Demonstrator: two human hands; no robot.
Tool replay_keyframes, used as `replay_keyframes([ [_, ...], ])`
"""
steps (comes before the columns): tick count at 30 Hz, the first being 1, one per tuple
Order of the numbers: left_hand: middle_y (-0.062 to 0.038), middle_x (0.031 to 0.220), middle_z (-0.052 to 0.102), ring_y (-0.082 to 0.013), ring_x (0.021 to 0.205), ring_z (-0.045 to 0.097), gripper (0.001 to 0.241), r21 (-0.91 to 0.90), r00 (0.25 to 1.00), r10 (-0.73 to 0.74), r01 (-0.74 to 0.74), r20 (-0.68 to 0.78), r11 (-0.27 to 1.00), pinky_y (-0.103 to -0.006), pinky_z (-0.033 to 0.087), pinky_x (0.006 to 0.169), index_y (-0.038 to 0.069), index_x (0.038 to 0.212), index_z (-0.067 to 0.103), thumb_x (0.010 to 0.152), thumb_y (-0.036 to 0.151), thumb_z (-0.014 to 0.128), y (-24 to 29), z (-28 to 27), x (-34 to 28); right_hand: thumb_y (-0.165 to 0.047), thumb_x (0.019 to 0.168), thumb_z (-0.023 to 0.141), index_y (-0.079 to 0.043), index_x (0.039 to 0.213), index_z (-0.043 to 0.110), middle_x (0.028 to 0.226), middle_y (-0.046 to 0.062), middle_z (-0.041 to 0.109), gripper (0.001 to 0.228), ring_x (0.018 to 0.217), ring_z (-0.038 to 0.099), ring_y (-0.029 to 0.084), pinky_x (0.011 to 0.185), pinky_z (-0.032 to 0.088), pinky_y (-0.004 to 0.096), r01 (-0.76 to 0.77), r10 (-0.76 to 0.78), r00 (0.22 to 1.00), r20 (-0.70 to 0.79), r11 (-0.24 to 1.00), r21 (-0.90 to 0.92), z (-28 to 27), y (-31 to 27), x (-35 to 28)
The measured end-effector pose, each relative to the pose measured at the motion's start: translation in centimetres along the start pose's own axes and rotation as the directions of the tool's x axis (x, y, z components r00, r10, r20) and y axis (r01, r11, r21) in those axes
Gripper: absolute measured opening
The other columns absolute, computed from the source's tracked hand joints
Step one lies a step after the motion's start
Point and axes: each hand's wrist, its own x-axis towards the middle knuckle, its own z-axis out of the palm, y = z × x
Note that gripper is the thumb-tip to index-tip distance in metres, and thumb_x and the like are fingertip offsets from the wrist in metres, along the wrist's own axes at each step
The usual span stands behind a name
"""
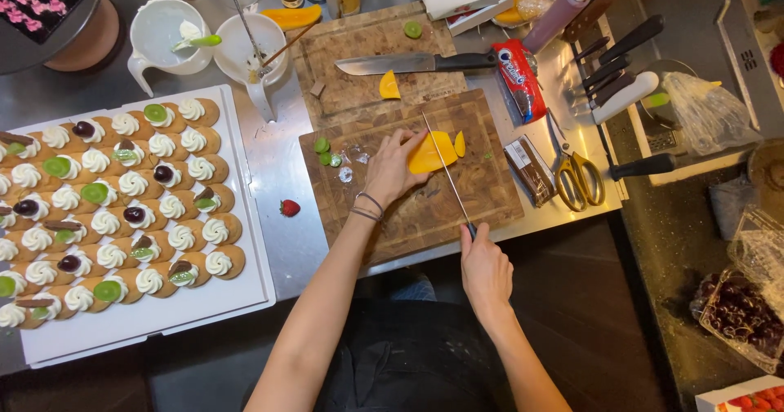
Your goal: Cutting mango slices, applying glaze, and decorating fruit tarts in a bakery kitchen.
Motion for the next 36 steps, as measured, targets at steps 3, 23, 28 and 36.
replay_keyframes([
  [3, -0.006, 0.129, 0.057, -0.0288, 0.116, 0.057, 0.082, -0.007, 1.0, 0.008, -0.008, -0.001, 1.0, -0.0421, 0.053, 0.097, 0.019, 0.144, 0.058, 0.068, 0.026, 0.088, -0.3, 0.2, 0.1, -0.044, 0.108, 0.041, -0.001, 0.094, 0.052, 0.062, 0.023, 0.066, 0.046, 0.058, 0.067, 0.045, 0.05, 0.053, 0.055, 0.01, -0.009, 0.999, -0.036, 1.0, 0.022, 0.1, -0.1, 0.0],
  [23, -0.007, 0.127, 0.056, -0.0302, 0.117, 0.054, 0.091, -0.067, 1.0, -0.005, 0.006, 0.005, 0.998, -0.0423, 0.051, 0.1, 0.02, 0.147, 0.054, 0.065, 0.031, 0.093, -0.5, -0.7, -1.1, -0.046, 0.107, 0.043, -0.003, 0.101, 0.053, 0.068, 0.025, 0.068, 0.045, 0.065, 0.068, 0.047, 0.055, 0.054, 0.057, -0.028, 0.028, 1.0, -0.01, 0.999, -0.036, 4.3, 2.8, -0.3],
  [28, -0.014, 0.127, 0.052, -0.0329, 0.121, 0.054, 0.095, -0.183, 0.999, 0.039, -0.045, -0.037, 0.982, -0.0427, 0.049, 0.104, 0.012, 0.15, 0.049, 0.067, 0.023, 0.091, -2.5, 0.7, -2.2, -0.044, 0.106, 0.042, -0.001, 0.107, 0.054, 0.07, 0.028, 0.067, 0.045, 0.065, 0.066, 0.05, 0.054, 0.052, 0.058, -0.036, 0.041, 0.996, -0.074, 0.996, 0.076, 1.1, 0.3, -1.8],
  [36, -0.013, 0.124, 0.057, -0.033, 0.119, 0.058, 0.079, -0.263, 0.99, 0.019, -0.056, -0.141, 0.963, -0.0412, 0.049, 0.104, 0.001, 0.135, 0.06, 0.066, 0.02, 0.094, -2.4, 1.0, -2.6, -0.045, 0.107, 0.042, -0.001, 0.101, 0.055, 0.07, 0.025, 0.068, 0.046, 0.068, 0.068, 0.049, 0.058, 0.054, 0.058, -0.022, 0.023, 1.0, -0.012, 1.0, 0.01, 0.2, -2.3, -2.3],
])
